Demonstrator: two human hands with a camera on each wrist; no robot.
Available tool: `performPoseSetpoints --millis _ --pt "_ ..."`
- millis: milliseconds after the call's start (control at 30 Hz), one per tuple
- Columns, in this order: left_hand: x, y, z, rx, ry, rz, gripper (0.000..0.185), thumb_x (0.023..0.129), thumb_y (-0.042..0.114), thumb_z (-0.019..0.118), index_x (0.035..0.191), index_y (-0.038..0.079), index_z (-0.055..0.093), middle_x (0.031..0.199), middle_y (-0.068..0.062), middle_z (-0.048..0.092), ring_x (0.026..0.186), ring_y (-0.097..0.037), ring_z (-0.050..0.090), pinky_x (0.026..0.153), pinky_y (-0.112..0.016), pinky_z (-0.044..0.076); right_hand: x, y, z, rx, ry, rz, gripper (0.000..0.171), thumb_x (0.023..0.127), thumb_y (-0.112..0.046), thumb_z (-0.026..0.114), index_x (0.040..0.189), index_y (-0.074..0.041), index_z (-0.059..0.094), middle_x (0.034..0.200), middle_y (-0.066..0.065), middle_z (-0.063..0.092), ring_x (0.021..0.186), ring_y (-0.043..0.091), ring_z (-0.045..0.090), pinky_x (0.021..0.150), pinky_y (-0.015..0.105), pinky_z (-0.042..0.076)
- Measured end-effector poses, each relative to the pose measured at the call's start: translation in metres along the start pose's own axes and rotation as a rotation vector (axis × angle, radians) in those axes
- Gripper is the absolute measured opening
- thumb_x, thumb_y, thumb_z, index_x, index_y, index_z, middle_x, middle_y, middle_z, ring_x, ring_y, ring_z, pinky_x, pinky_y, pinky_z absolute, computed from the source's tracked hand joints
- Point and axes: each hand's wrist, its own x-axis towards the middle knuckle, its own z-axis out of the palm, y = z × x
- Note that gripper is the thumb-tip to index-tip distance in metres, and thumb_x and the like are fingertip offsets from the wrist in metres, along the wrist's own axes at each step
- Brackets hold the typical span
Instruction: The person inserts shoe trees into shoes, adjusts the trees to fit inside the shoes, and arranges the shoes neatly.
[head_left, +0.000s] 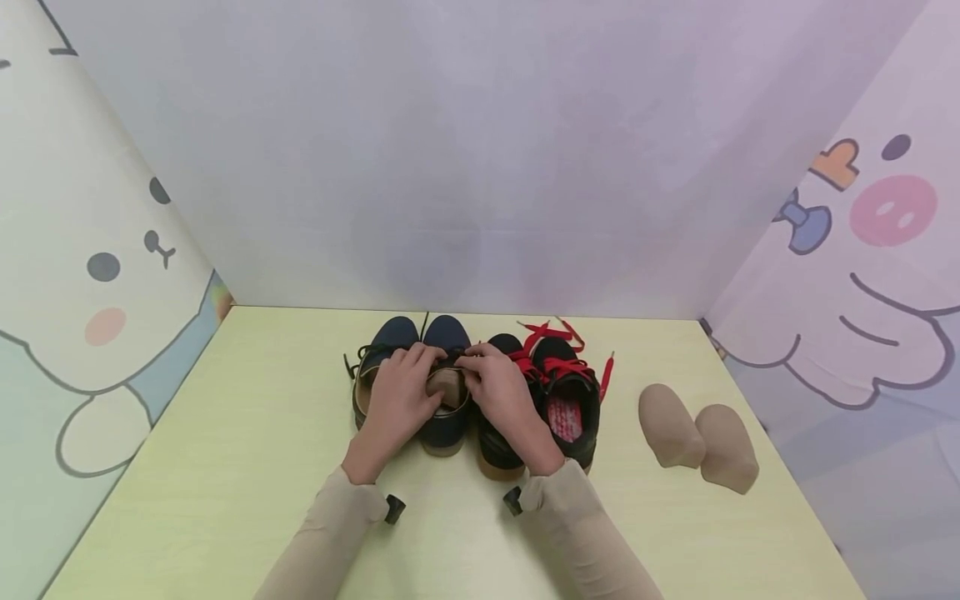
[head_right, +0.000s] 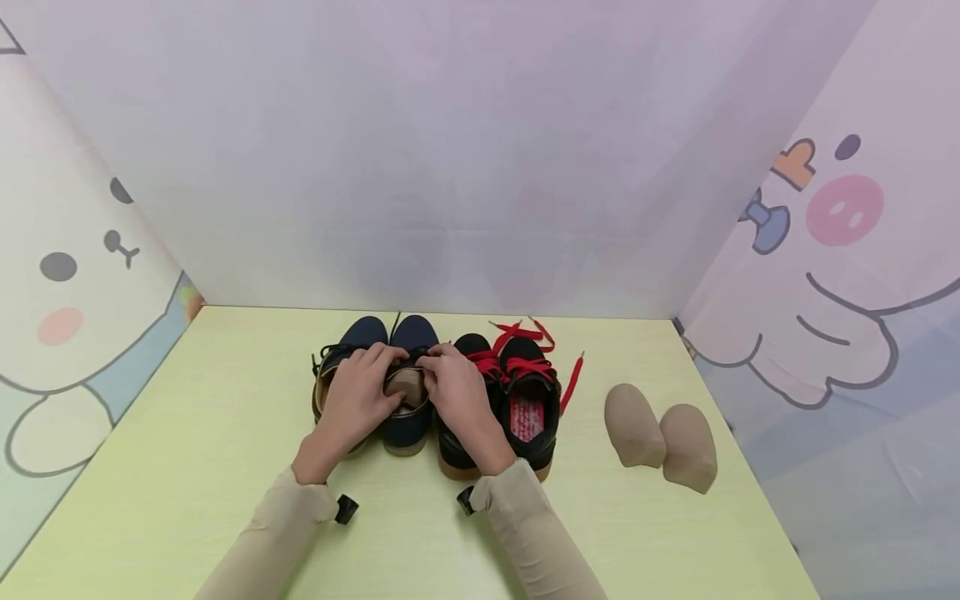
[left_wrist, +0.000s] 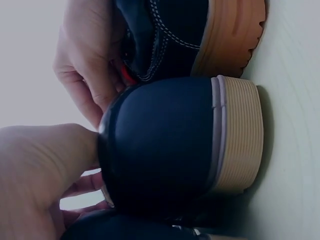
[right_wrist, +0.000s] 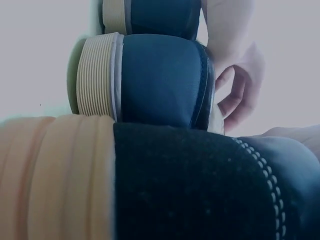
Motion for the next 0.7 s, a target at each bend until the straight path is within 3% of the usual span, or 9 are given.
performPoseSetpoints --millis 167,333,700 --pt "0.006 0.002 0.004 0.042 0.001 -0.022 0.047 0.078 0.012 0.088 0.120 0.013 0.068 0.114 -0.008 0.068 0.086 -0.033 0.054 0.075 -0.046 0.047 -0.001 0.000 0.001 0.002 0.007 0.008 0.019 0.097 -0.008 0.072 0.112 -0.014 0.082 0.123 0.010 0.072 0.107 0.028 0.073 0.081 0.039 0.063" --pt "0.015 0.005 0.011 0.113 -0.023 -0.066 0.041 0.081 0.007 0.080 0.119 0.015 0.067 0.110 -0.010 0.068 0.079 -0.030 0.049 0.070 -0.042 0.043 0.000 0.000 0.001 0.022 -0.001 0.039 0.020 0.096 -0.008 0.073 0.112 -0.015 0.082 0.123 0.009 0.072 0.112 0.028 0.072 0.087 0.041 0.063" --pt "0.016 0.007 0.009 0.157 -0.015 -0.050 0.043 0.085 0.013 0.084 0.124 0.011 0.068 0.110 -0.015 0.060 0.085 -0.032 0.053 0.073 -0.043 0.046 0.000 -0.001 0.002 0.034 -0.001 0.050 0.018 0.097 -0.010 0.073 0.112 -0.015 0.081 0.122 0.008 0.071 0.107 0.026 0.073 0.091 0.043 0.062"
